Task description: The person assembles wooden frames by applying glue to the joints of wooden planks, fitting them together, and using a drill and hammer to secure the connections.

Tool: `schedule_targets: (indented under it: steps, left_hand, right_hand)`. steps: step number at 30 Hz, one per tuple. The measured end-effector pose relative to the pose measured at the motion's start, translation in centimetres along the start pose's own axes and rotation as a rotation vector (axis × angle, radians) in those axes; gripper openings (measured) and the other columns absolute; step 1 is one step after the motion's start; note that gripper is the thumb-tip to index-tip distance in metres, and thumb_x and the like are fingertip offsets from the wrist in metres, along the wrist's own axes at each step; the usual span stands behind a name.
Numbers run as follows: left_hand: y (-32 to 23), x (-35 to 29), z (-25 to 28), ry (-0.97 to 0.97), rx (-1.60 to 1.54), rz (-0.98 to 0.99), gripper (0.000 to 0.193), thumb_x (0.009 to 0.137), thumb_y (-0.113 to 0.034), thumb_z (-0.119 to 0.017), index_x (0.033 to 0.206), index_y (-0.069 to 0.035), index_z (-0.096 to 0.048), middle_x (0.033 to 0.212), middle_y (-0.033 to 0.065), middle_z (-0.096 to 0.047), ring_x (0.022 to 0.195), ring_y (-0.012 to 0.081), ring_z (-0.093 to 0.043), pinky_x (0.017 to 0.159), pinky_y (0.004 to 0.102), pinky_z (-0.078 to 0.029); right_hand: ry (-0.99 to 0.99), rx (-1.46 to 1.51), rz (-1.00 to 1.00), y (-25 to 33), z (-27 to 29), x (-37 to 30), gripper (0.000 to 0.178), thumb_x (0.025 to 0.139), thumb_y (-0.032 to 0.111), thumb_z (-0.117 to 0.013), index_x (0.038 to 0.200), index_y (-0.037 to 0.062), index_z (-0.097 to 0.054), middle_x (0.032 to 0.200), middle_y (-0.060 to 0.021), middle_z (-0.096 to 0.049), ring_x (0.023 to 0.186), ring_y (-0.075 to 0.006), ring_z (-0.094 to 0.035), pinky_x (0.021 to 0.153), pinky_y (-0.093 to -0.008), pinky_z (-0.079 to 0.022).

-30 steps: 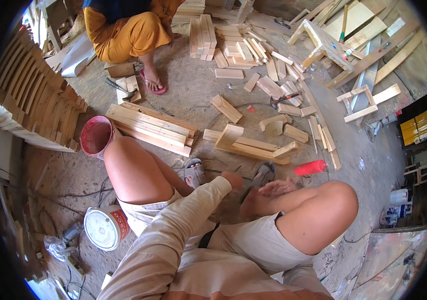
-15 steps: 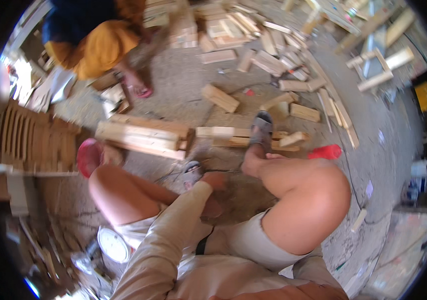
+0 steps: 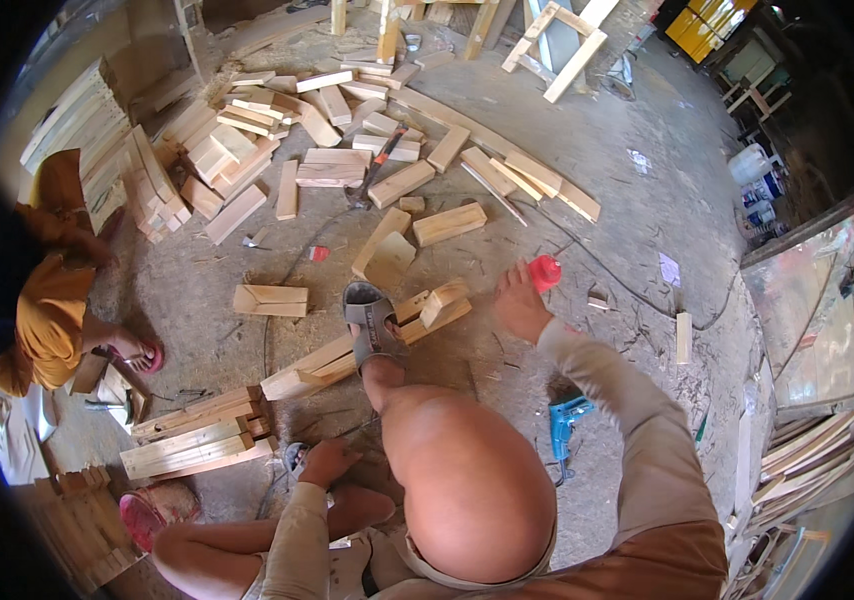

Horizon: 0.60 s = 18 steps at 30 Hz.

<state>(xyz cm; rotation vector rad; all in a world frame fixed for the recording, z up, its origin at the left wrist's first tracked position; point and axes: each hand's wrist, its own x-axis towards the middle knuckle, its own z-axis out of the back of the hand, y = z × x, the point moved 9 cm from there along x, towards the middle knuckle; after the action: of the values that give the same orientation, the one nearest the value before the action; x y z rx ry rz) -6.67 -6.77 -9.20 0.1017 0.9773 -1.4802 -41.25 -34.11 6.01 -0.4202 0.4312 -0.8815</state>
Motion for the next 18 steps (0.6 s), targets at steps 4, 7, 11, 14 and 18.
schedule_targets:
  steps: [4, 7, 11, 14, 18]
  left_hand:
    - [0.0, 1.1, -0.7, -0.107, 0.01, -0.068, 0.053, 0.086, -0.053, -0.069, 0.099, -0.001, -0.073, 0.097, 0.0263, -0.072, 0.096, 0.0453, -0.069, 0.086, 0.0535, -0.054]
    - [-1.7, 0.1, 1.4, -0.101, -0.056, -0.043, 0.053, 0.086, -0.052, -0.069, 0.103, -0.002, -0.073, 0.102, 0.0255, -0.072, 0.099, 0.0444, -0.069, 0.087, 0.0546, -0.054]
    - [1.4, -3.1, 2.2, -0.111, 0.019, 0.018, 0.053, 0.087, -0.051, -0.069, 0.107, -0.002, -0.073, 0.106, 0.0242, -0.073, 0.102, 0.0433, -0.069, 0.088, 0.0545, -0.054]
    - [2.2, -3.1, 3.8, -0.188, -0.023, 0.135, 0.046, 0.086, -0.045, -0.069, 0.104, -0.002, -0.074, 0.106, 0.0233, -0.073, 0.103, 0.0419, -0.07, 0.088, 0.0545, -0.055]
    - [1.2, -5.7, 10.0, -0.44, 0.047, 0.242, 0.03, 0.087, -0.031, -0.066, 0.098, -0.004, -0.075, 0.104, 0.0204, -0.073, 0.102, 0.0386, -0.069, 0.09, 0.0527, -0.052]
  right_hand:
    - [0.439, -0.494, 0.031, -3.4, -13.3, 2.4, 0.033, 0.092, 0.025, -0.059, 0.114, 0.0084, -0.077, 0.128, -0.0143, -0.069, 0.133, -0.0381, -0.055, 0.118, -0.0659, -0.025]
    - [0.472, -0.318, -0.188, -7.1, -15.8, 3.7, 0.029, 0.09, 0.025, -0.061, 0.109, 0.0114, -0.079, 0.113, -0.0102, -0.075, 0.116, -0.0369, -0.066, 0.107, -0.063, -0.04]
    - [0.201, 0.097, -0.35, -7.9, -13.5, 2.3, 0.013, 0.083, 0.022, -0.066, 0.085, 0.0131, -0.075, 0.092, -0.0094, -0.075, 0.094, -0.0317, -0.072, 0.077, -0.0492, -0.057]
    - [0.11, 0.591, -0.556, -12.5, -15.4, -5.3, 0.036, 0.068, 0.02, -0.084, 0.098, 0.0039, -0.07, 0.095, -0.0182, -0.074, 0.093, -0.0365, -0.073, 0.079, -0.0468, -0.058]
    - [0.078, 1.916, -0.572, -8.3, -10.0, -9.8, 0.057, 0.076, 0.01, -0.081, 0.128, -0.0004, -0.062, 0.109, -0.0077, -0.07, 0.097, -0.0201, -0.067, 0.089, -0.0362, -0.054]
